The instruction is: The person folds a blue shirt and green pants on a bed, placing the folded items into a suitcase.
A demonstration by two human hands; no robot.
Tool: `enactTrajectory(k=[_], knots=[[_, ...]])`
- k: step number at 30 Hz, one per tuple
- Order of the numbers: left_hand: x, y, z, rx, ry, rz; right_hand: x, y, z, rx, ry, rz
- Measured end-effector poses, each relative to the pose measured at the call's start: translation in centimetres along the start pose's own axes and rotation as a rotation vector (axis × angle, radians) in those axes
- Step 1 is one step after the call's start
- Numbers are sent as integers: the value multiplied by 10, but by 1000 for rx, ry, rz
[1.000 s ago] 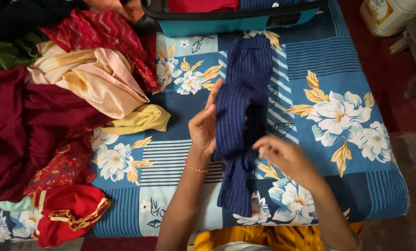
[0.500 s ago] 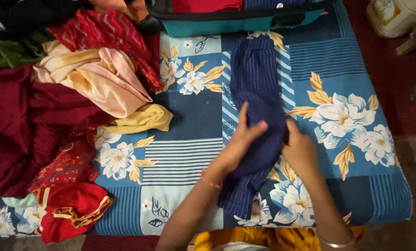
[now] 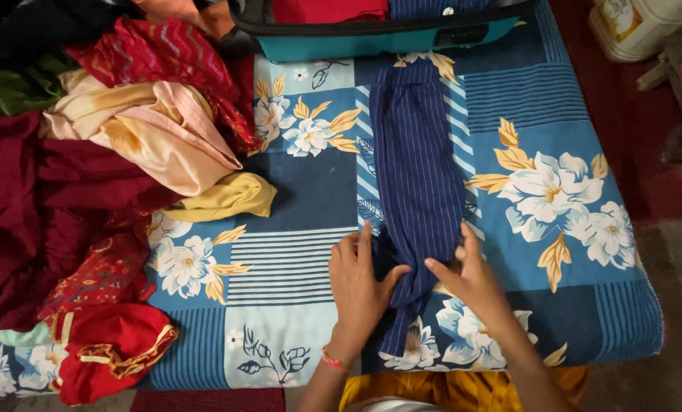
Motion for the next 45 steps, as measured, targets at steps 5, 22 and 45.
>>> enactTrajectory(k=[5,22,45], knots=[[-20,-4,2,-32,265,-168,-17,-3,19,-62,-582,-92],[-123,-86,-67,254,360,-411,4,-123,30,-454,-945,-188],[-132,-64,-97,814,1574,-159,2,-92,17,-371,-1002,-156]])
Point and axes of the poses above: each hand's wrist, its own y-axis away from the middle knuckle, its own x-axis out of the back of the hand, z = x × y, the point moved 9 cm from there along -y, towards the middle knuckle, and after that the axes turned 2 degrees about y, right-handed, at the moved point
